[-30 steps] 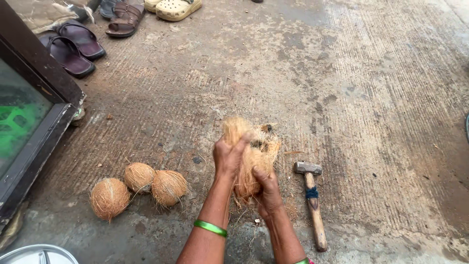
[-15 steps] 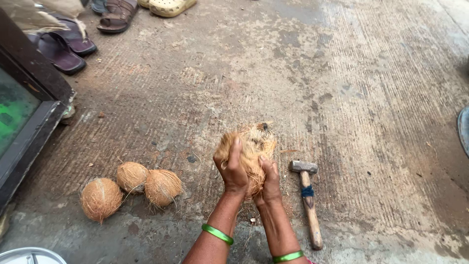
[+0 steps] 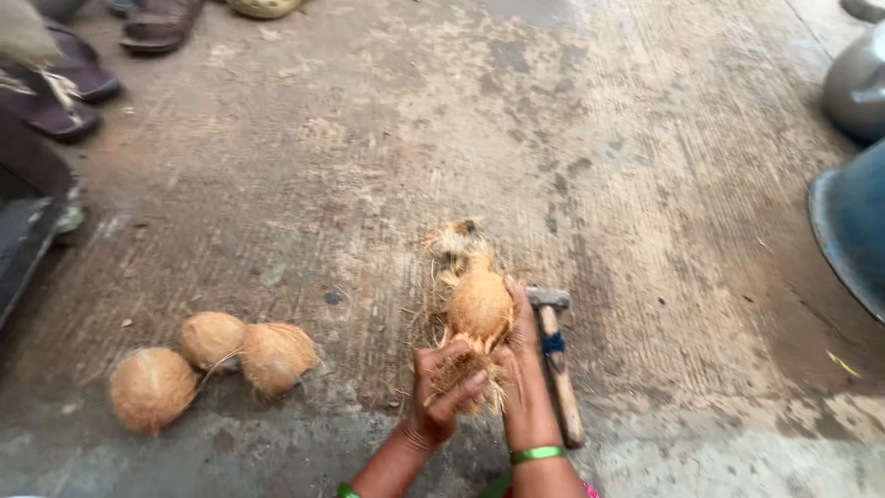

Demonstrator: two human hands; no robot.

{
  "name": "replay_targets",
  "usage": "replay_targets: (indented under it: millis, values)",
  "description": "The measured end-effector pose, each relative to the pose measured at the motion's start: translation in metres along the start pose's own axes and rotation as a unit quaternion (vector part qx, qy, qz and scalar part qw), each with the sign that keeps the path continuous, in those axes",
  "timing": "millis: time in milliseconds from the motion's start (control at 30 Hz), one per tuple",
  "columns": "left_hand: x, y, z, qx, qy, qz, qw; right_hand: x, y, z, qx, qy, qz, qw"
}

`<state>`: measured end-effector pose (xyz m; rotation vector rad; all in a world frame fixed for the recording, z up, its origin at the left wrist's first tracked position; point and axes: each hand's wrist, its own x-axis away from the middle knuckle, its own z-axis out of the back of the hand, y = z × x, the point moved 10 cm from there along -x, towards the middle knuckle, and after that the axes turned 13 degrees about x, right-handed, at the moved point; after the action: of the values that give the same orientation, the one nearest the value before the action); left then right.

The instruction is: The person sits on the ground and peels the fibrous husks off several coconuts by hand. They use a hammer to strike the coconuts to loosen the husks and then pull the fibers away, leaving the cleaned coconuts on the floor.

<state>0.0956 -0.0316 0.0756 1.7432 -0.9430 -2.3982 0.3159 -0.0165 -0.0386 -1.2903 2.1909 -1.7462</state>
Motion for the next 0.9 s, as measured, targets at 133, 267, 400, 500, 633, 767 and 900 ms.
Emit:
replay_targets:
  millis: [133,267,400,500,633,767,900]
  values:
    - [-0.003,0.019,-0.006,0.022,0.003,0.009,1.000,0.000,0.001,0.011,0.058,0.062,-0.014,0.996]
    - [-0.017,0.055,-0.001,0.022,-0.020,-0.011,1.000,0.015,-0.005,0.008,0.059,0.060,-0.034,0.996]
    - [0.025,-0.004,-0.037,0.102,-0.275,0.454,0.841,0.027,0.000,-0.003,0.081,0.046,-0.059,0.994]
    - [-0.013,0.012,-0.018,0.152,-0.174,0.296,0.927,0.026,-0.011,0.006,0.119,0.095,-0.026,0.988]
    - [-0.045,0.011,-0.009,0.228,-0.229,0.172,0.930,0.031,-0.060,0.007,0.125,0.098,0.129,0.979]
    - [-0.061,-0.047,0.059,0.477,-0.230,0.414,0.740,0.053,-0.073,-0.016,0.104,0.067,0.109,0.986]
    - [-0.072,-0.109,0.070,0.449,-0.047,0.534,0.715,0.075,-0.079,-0.069,0.199,0.006,0.159,0.967]
